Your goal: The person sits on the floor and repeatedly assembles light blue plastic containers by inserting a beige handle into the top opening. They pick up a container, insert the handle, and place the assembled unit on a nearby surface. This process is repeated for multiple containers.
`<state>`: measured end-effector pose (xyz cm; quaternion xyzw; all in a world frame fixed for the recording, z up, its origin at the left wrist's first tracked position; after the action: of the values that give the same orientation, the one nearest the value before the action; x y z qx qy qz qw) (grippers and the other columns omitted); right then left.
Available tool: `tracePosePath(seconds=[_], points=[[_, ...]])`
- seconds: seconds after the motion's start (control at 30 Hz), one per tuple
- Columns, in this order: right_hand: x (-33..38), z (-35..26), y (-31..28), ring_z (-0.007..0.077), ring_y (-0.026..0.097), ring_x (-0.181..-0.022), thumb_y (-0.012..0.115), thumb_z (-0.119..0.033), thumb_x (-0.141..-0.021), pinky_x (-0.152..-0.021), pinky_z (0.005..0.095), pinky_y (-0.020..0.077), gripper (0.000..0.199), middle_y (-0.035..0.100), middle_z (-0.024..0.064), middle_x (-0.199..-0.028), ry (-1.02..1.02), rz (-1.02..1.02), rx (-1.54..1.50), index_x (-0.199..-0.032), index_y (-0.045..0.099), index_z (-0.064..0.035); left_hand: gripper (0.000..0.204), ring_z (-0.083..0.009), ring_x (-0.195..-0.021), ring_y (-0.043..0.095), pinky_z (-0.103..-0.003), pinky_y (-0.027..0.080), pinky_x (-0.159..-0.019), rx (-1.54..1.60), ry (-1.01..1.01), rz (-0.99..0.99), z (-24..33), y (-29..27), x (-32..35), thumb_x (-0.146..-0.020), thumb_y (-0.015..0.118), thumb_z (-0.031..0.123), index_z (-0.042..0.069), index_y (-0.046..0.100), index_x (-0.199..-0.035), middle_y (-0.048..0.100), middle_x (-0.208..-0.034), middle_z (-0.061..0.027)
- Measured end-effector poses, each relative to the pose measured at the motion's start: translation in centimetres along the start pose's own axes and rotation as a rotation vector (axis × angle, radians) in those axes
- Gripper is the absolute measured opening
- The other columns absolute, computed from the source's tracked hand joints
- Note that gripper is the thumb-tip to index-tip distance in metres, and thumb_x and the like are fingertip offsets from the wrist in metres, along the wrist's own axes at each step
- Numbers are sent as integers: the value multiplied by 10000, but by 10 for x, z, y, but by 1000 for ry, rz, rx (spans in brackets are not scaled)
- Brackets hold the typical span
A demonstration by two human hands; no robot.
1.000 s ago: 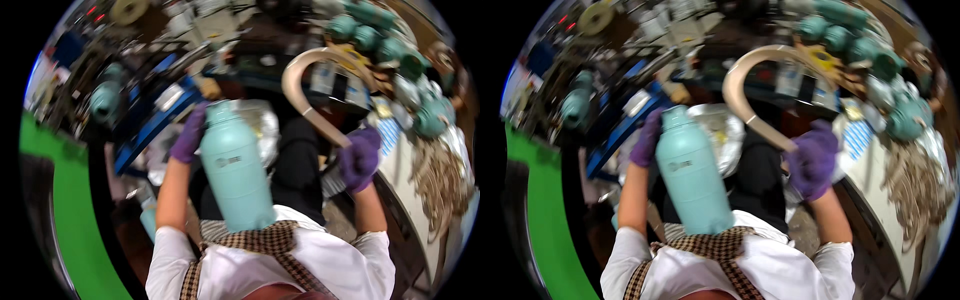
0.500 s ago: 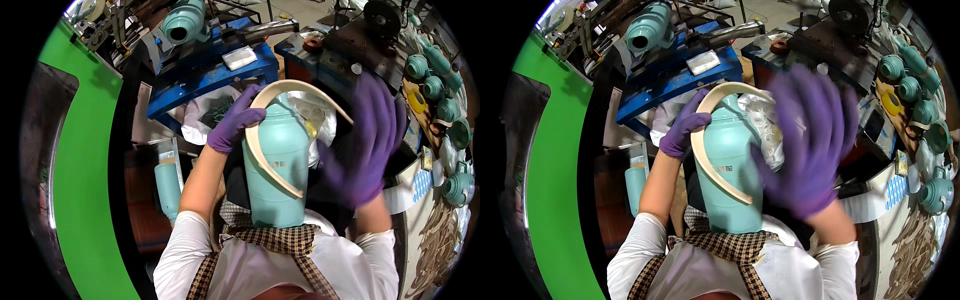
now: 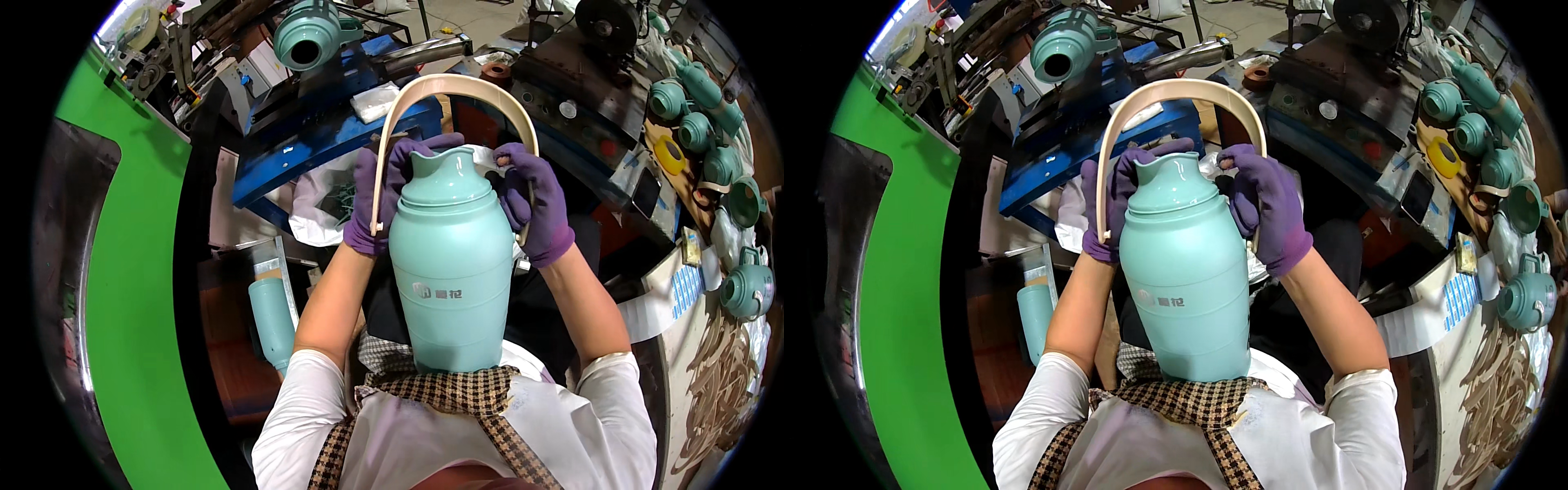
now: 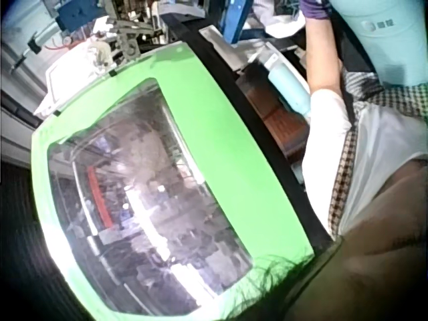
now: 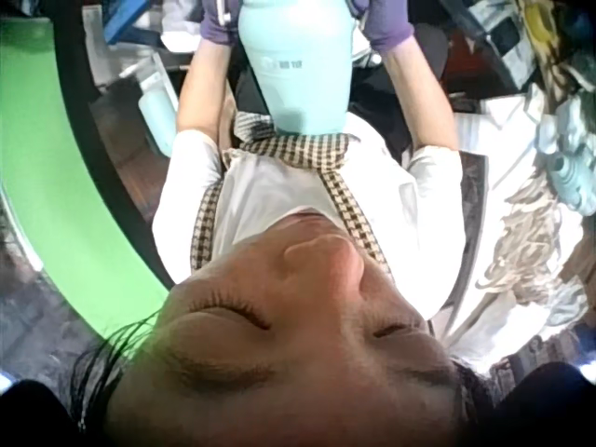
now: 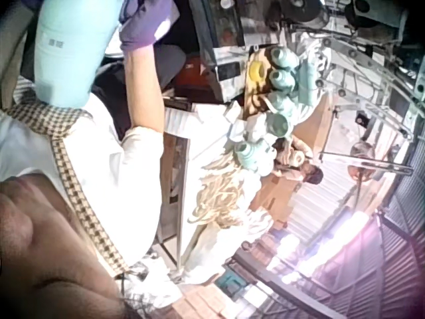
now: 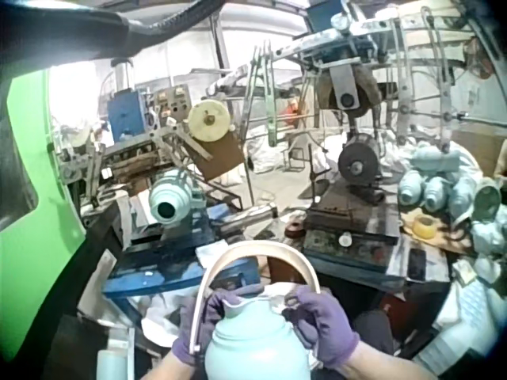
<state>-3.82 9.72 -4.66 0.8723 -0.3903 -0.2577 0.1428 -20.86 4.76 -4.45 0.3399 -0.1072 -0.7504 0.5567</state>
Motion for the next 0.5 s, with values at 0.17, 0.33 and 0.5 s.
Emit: tracePosePath(seconds=[0.17,0.33,0.5], points=[[2,-8,26,148,595,-834,636,-173,-842,-874,315,490,179,645,34,-895,52,25,372,-965,700,-59,623,-303,-1229,580,-424,484,-1039,-272,-30,152,0,-18,7,-994,430,606,22,598,-1132,514,-1423,-257],[57,-42,76,239,647,-1016,704,-334,-721,-1014,532,408,260,640,0,-938,-1183,-586,981,-936,724,-188,363,-257,-1162,609,-359,475,-1025,-411,-172,168,-12,-15,9,-1062,414,352,17,538,-1127,596,-1351,-192],[9,-11,12,183,558,-982,570,-79,-786,-980,345,440,237,602,45,-933,-495,33,138,-1003,590,12,503,-246,-1173,607,-386,467,-1048,-225,-23,151,0,-1,2,-1088,294,336,-33,533,-1333,591,-1353,-182]])
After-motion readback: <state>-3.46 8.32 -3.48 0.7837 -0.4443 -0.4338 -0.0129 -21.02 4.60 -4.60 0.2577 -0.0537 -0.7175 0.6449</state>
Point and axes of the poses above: each hand's wrist, its own x-axis away from the middle knuckle, its own y-axis out of the palm, z = x × y, the point moved 7 cm from there along -x, towards the middle knuckle
